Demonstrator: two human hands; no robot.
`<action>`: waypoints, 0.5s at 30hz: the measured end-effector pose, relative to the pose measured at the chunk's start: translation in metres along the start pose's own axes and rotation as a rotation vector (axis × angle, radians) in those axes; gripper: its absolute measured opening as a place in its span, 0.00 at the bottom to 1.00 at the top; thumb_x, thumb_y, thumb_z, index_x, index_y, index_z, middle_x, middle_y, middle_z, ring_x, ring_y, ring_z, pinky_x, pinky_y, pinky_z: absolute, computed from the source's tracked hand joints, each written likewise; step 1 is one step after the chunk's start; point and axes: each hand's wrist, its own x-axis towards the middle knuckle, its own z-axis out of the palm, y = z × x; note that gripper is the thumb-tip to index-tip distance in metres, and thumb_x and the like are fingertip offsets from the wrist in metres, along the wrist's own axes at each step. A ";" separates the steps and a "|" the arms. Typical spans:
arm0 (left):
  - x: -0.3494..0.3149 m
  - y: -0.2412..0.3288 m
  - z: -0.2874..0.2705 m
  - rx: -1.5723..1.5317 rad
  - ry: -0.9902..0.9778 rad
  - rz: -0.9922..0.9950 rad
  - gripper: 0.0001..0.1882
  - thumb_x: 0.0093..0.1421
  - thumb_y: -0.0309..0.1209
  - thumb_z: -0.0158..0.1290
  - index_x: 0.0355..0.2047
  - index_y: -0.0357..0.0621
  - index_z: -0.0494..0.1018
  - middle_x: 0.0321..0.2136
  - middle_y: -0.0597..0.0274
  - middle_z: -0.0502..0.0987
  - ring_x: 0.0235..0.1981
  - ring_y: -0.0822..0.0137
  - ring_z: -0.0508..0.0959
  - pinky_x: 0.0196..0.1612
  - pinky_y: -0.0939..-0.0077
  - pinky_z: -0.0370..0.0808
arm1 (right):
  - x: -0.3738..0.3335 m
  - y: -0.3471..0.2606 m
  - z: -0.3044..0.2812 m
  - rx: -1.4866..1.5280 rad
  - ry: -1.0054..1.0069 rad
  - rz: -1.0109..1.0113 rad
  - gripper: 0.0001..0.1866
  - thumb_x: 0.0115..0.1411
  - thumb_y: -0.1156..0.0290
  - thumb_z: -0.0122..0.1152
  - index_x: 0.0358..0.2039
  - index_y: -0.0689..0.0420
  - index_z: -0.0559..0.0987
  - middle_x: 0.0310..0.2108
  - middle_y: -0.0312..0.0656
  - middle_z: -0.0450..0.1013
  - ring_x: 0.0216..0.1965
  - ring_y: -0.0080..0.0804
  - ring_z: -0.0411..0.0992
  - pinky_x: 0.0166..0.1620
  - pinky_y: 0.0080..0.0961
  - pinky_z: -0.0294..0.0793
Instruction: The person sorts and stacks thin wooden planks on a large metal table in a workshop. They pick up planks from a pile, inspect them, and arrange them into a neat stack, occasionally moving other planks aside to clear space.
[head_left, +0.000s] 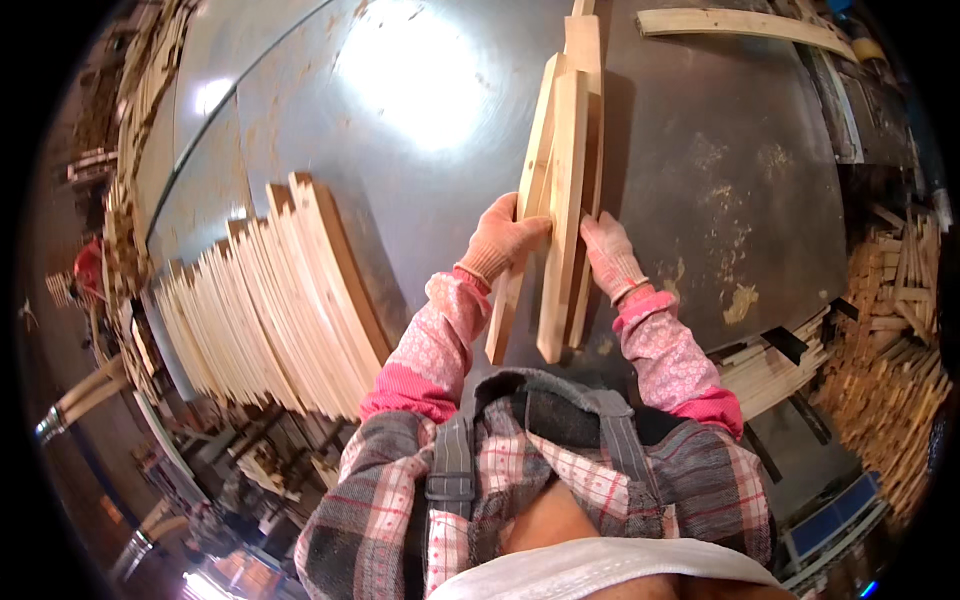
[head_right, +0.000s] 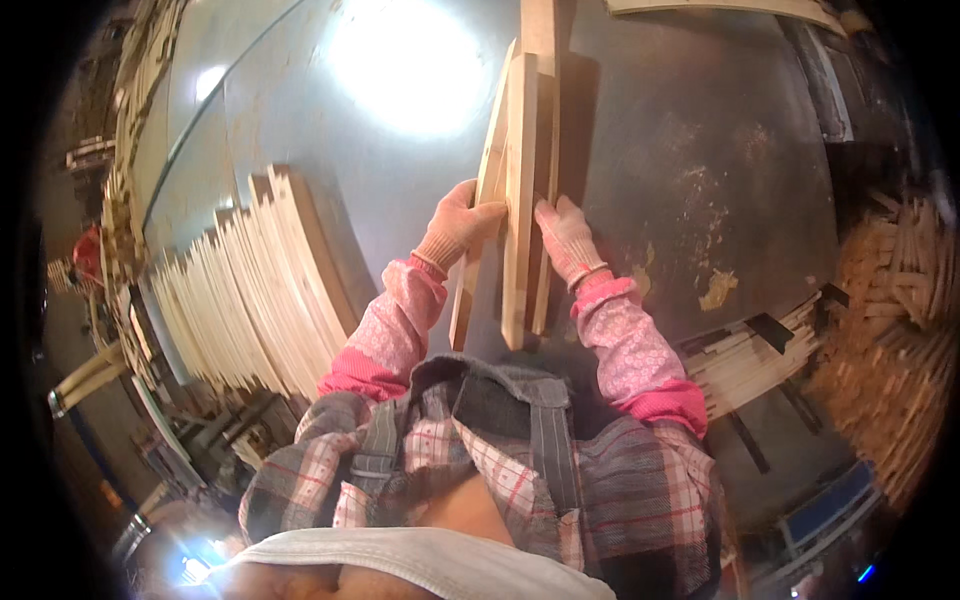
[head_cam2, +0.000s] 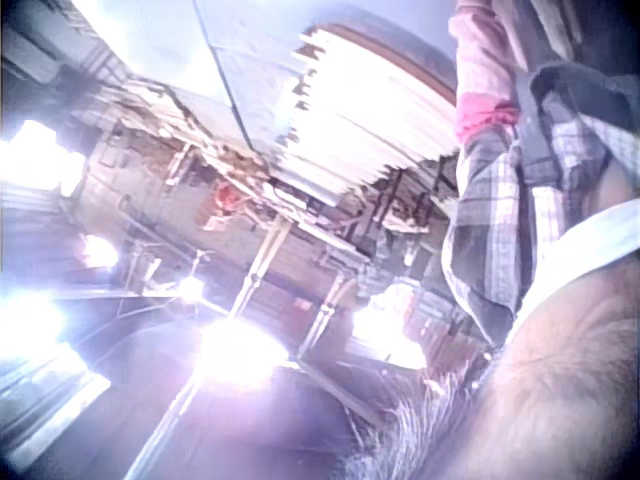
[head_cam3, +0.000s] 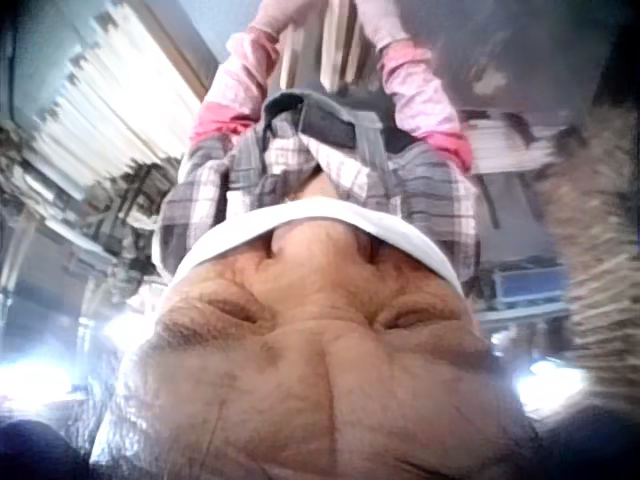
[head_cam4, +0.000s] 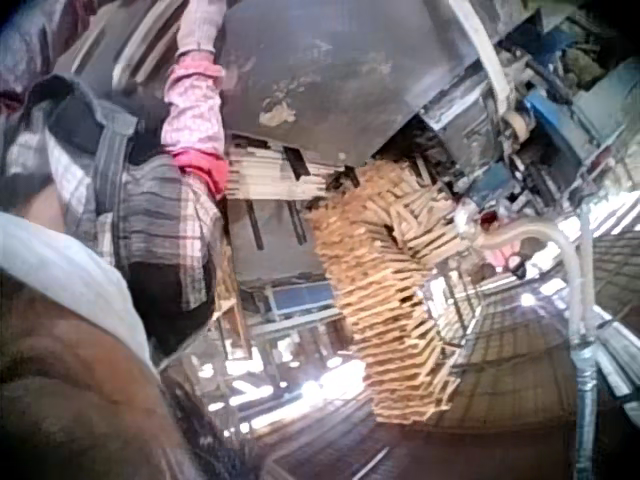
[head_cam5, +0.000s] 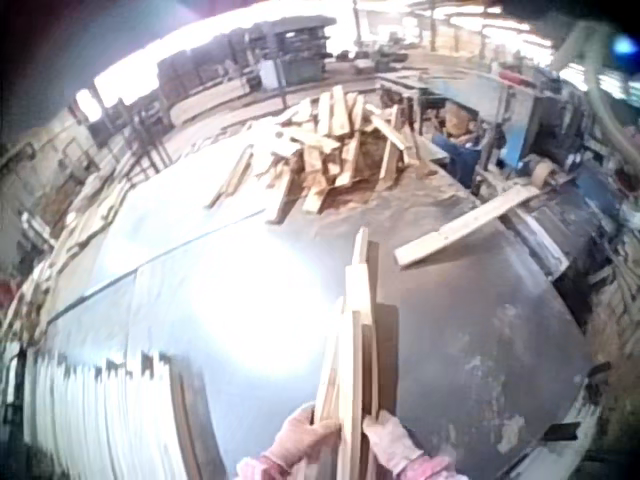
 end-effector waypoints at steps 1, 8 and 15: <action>-0.004 -0.023 0.000 -0.149 -0.034 -0.015 0.30 0.59 0.37 0.63 0.58 0.33 0.72 0.41 0.56 0.83 0.40 0.67 0.83 0.45 0.73 0.79 | -0.027 0.007 0.011 0.106 -0.103 -0.155 0.27 0.73 0.54 0.53 0.59 0.66 0.73 0.50 0.45 0.76 0.50 0.33 0.72 0.56 0.31 0.71; -0.078 -0.154 -0.039 -0.792 -0.297 -0.051 0.21 0.61 0.28 0.57 0.54 0.34 0.72 0.43 0.56 0.80 0.43 0.64 0.81 0.49 0.65 0.81 | -0.144 0.071 0.088 0.031 -0.105 -0.203 0.34 0.65 0.51 0.65 0.60 0.67 0.71 0.53 0.45 0.76 0.54 0.34 0.72 0.60 0.30 0.70; -0.182 -0.242 -0.084 -0.748 -0.327 -0.074 0.28 0.60 0.25 0.55 0.62 0.35 0.68 0.46 0.59 0.79 0.45 0.66 0.78 0.51 0.66 0.78 | -0.134 0.087 0.127 -0.042 -0.017 -0.112 0.32 0.57 0.57 0.71 0.50 0.72 0.75 0.44 0.56 0.79 0.45 0.43 0.80 0.49 0.34 0.79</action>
